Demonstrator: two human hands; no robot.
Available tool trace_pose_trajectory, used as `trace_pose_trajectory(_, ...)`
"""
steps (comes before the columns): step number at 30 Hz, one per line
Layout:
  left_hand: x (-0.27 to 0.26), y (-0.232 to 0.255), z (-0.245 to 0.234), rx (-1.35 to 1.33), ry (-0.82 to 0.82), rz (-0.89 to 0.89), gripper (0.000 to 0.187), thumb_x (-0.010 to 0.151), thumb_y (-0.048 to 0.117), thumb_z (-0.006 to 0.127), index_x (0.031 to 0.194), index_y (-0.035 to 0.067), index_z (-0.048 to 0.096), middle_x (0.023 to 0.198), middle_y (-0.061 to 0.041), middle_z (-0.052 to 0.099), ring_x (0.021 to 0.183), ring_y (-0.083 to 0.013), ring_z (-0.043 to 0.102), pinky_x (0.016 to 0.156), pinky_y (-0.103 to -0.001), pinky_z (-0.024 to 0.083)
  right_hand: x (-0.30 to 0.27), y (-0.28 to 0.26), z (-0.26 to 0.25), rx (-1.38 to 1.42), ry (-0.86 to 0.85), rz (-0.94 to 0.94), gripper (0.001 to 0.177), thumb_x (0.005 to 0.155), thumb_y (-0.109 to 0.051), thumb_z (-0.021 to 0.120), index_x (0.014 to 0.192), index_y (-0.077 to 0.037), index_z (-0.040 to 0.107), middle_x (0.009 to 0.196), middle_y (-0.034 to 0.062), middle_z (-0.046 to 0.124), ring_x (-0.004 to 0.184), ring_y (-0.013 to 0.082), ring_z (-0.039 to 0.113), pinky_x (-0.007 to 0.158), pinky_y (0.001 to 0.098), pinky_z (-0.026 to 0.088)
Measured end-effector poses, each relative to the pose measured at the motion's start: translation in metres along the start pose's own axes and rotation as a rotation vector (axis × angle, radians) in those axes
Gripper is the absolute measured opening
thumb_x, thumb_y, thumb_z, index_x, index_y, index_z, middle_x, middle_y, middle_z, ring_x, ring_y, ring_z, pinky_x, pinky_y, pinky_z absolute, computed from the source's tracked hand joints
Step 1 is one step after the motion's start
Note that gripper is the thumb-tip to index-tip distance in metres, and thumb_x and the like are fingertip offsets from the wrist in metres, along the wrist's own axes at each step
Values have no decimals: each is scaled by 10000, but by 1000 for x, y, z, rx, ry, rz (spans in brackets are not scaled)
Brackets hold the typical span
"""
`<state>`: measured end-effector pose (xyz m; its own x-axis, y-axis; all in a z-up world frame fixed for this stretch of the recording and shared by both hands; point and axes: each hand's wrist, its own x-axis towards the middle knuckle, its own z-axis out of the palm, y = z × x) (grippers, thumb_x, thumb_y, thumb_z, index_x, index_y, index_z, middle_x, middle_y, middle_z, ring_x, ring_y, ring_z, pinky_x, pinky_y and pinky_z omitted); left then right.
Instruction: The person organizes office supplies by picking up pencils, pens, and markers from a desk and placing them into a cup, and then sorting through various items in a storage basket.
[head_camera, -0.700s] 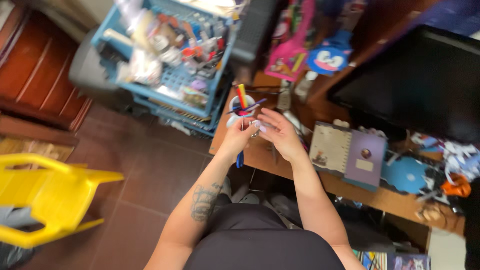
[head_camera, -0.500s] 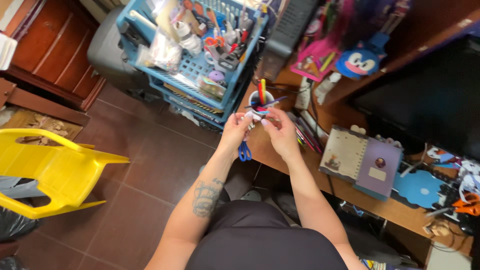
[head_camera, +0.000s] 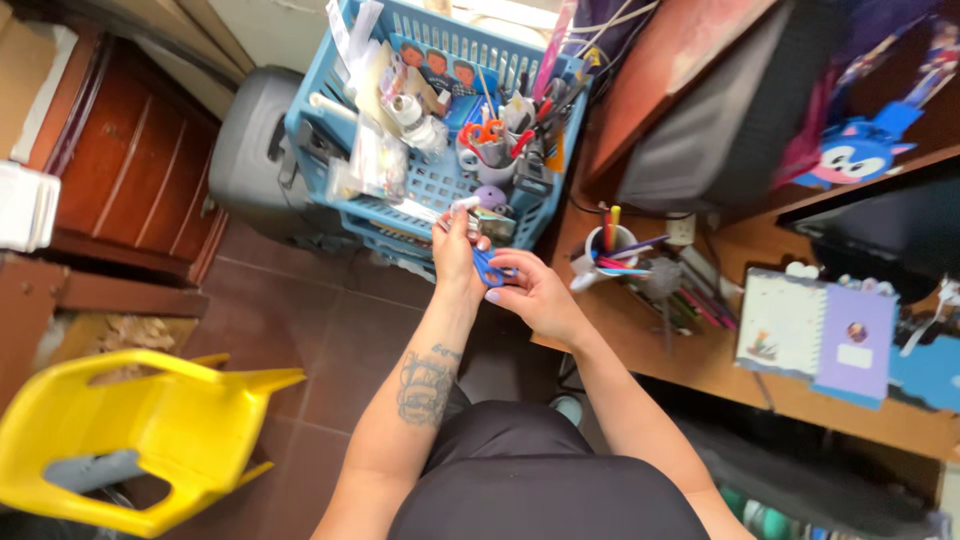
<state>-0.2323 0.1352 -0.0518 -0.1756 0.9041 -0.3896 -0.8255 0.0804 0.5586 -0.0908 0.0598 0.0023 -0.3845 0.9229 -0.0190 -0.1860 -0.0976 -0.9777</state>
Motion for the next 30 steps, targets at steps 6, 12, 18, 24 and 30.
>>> trace_pose_trajectory(6, 63, 36, -16, -29, -8, -206, 134, 1022, 255, 611, 1052, 124, 607, 923, 3, 655, 687, -94, 543, 586, -272, 452, 50, -11, 51, -516, 381, -129, 112, 911, -52, 735, 1010, -1, 727, 1195, 93, 705, 857, 149, 714, 743, 282, 586)
trace_pose_trajectory(12, 99, 31, -37, 31, -92, -331, 133, 1034, 312, 651, 1098, 195, 648, 943, 56, 662, 786, -80, 557, 654, -285, 366, 65, -34, 42, -590, 661, -265, 112, 1014, -87, 658, 1096, -19, 693, 970, 66, 702, 791, 101, 662, 705, 249, 543)
trace_pose_trajectory(18, 89, 10, -28, 195, -71, -473, 140, 962, 326, 634, 1085, 258, 633, 966, 60, 709, 880, -107, 626, 733, -306, 377, 38, -57, -2, -656, 946, -140, 151, 1041, -175, 679, 1060, -25, 681, 759, 9, 633, 667, 59, 611, 624, 216, 495)
trace_pose_trajectory(24, 62, -22, 1, -1, -86, -694, 132, 904, 290, 615, 975, 180, 631, 861, -5, 694, 811, -213, 683, 723, -362, 478, -11, -41, -48, -632, 1075, -301, 204, 1127, -186, 634, 1083, 13, 626, 910, 24, 668, 787, 51, 559, 696, 219, 469)
trace_pose_trajectory(30, 42, -49, 11, 98, -32, -639, 224, 987, 356, 668, 875, 191, 567, 760, 27, 593, 673, -161, 568, 627, -335, 448, -8, -35, -53, -505, 984, -142, 199, 1075, -209, 603, 1101, -12, 586, 798, 32, 679, 583, 62, 635, 536, 224, 494)
